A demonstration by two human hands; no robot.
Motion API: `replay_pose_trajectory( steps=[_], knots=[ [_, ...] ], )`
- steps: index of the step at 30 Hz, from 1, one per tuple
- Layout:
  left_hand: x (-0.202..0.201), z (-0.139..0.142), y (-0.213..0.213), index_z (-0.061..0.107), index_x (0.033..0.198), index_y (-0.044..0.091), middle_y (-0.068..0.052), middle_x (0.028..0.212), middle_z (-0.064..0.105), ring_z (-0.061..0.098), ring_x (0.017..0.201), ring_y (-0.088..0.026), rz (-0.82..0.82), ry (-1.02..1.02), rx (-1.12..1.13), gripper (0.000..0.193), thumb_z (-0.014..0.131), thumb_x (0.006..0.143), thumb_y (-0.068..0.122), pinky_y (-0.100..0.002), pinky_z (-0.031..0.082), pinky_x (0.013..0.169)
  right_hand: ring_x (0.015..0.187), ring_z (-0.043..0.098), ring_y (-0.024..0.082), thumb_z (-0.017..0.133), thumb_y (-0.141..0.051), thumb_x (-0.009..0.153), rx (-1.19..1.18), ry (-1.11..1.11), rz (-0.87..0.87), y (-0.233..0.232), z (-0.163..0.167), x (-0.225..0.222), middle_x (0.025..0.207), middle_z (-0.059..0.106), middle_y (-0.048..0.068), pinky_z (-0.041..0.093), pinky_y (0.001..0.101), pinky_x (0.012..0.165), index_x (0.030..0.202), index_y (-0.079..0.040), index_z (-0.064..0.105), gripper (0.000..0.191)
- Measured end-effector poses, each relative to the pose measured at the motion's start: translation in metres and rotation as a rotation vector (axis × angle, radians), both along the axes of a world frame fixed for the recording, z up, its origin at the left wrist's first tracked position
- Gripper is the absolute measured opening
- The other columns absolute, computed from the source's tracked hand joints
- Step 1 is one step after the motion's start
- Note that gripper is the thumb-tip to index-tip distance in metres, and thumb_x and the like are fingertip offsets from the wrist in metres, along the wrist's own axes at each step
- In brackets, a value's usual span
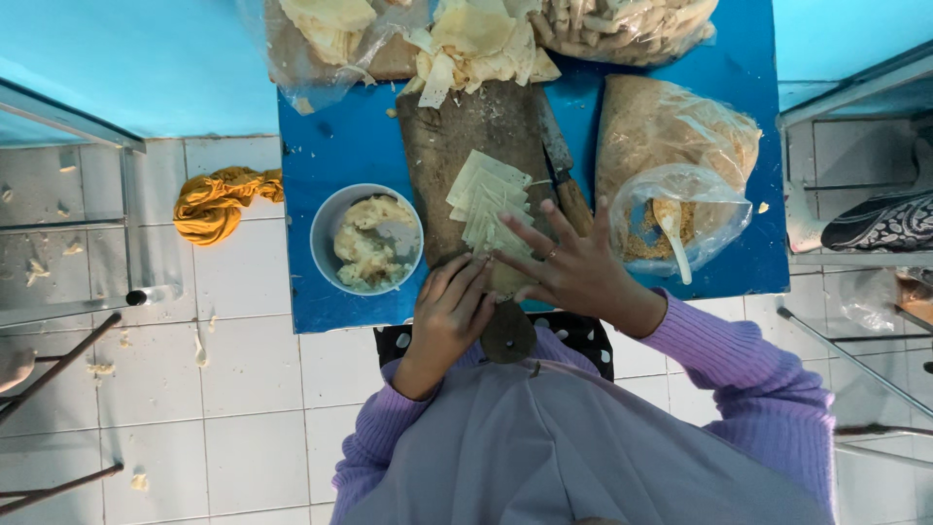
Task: The person folds thin square dough sheets by hand on a wooden board, dips the folded pieces into a plastic bag of powder, and stacks the finished folded pieces on the board. They occasionally reach into a bag of dough pieces to take new sheets and place scraps in a bowl.
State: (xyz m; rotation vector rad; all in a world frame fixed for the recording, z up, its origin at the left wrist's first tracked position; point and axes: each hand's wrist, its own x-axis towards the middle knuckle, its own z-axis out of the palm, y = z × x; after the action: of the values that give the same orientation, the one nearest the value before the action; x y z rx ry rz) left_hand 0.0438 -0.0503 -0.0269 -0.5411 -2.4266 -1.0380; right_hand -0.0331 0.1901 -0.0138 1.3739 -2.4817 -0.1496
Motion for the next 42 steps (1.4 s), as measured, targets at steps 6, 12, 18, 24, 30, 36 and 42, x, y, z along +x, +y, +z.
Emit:
replay_pose_trajectory(
  steps=[6, 12, 18, 24, 30, 36, 42],
  knots=[
    [-0.003, -0.001, -0.003, 0.070, 0.124, -0.002, -0.012, 0.127, 0.068, 0.062, 0.125, -0.031, 0.008, 0.000, 0.013, 0.038, 0.077, 0.089, 0.011, -0.044, 0.051, 0.102, 0.159, 0.011, 0.040, 0.064, -0.063, 0.090, 0.038, -0.184, -0.087, -0.006, 0.010, -0.021, 0.174, 0.021, 0.005, 0.010, 0.0856, 0.105, 0.156, -0.038, 0.050, 0.072],
    [-0.003, -0.002, -0.004, 0.071, 0.123, -0.002, -0.012, 0.125, 0.069, 0.063, 0.123, -0.031, 0.015, -0.002, 0.016, 0.037, 0.076, 0.089, 0.010, -0.044, 0.051, 0.101, 0.160, 0.014, 0.037, 0.069, -0.062, 0.084, 0.098, -0.078, -0.083, -0.020, 0.019, -0.041, 0.175, 0.019, 0.005, 0.014, 0.0850, 0.106, 0.159, -0.042, 0.049, 0.080],
    [-0.001, 0.000, -0.007, 0.070, 0.123, -0.002, -0.013, 0.127, 0.069, 0.063, 0.123, -0.032, 0.002, -0.004, 0.015, 0.036, 0.076, 0.090, 0.010, -0.044, 0.051, 0.101, 0.161, 0.013, 0.036, 0.065, -0.065, 0.089, 0.072, -0.058, -0.088, -0.028, 0.026, -0.054, 0.176, 0.019, 0.006, 0.011, 0.0830, 0.110, 0.158, -0.039, 0.053, 0.074],
    [0.001, 0.007, -0.011, 0.067, 0.125, -0.002, -0.015, 0.129, 0.067, 0.063, 0.123, -0.034, -0.010, -0.058, 0.069, 0.040, 0.076, 0.089, 0.015, -0.045, 0.051, 0.102, 0.165, 0.006, 0.037, 0.041, -0.048, 0.112, -0.287, -0.451, -0.116, -0.030, 0.046, -0.064, 0.177, 0.019, 0.011, 0.005, 0.0731, 0.126, 0.141, -0.017, 0.068, 0.050],
    [-0.019, 0.013, -0.010, 0.063, 0.133, -0.005, -0.018, 0.139, 0.062, 0.056, 0.131, -0.037, 0.074, -0.054, -0.011, 0.050, 0.073, 0.089, 0.017, -0.047, 0.047, 0.109, 0.166, 0.002, 0.036, 0.020, -0.050, 0.115, -0.550, -0.902, 0.017, -0.034, 0.047, -0.070, 0.176, 0.022, 0.010, -0.001, 0.0606, 0.133, 0.138, -0.014, 0.069, 0.065],
    [-0.030, 0.016, -0.001, 0.065, 0.131, -0.006, -0.018, 0.139, 0.062, 0.055, 0.131, -0.036, 0.119, -0.067, -0.069, 0.047, 0.073, 0.092, 0.019, -0.046, 0.044, 0.109, 0.164, 0.001, 0.038, 0.025, -0.050, 0.113, -0.400, -0.762, -0.032, -0.038, 0.030, -0.071, 0.176, 0.016, 0.010, -0.005, 0.0657, 0.127, 0.141, -0.016, 0.067, 0.061],
    [-0.034, 0.010, -0.003, 0.067, 0.130, -0.006, -0.016, 0.137, 0.063, 0.056, 0.131, -0.036, 0.111, -0.061, -0.057, 0.044, 0.072, 0.093, 0.018, -0.045, 0.045, 0.109, 0.164, 0.002, 0.035, 0.054, -0.061, 0.097, 0.035, -0.074, -0.158, -0.035, 0.018, -0.062, 0.180, 0.013, 0.007, -0.003, 0.0770, 0.116, 0.161, -0.032, 0.056, 0.070]
  ],
)
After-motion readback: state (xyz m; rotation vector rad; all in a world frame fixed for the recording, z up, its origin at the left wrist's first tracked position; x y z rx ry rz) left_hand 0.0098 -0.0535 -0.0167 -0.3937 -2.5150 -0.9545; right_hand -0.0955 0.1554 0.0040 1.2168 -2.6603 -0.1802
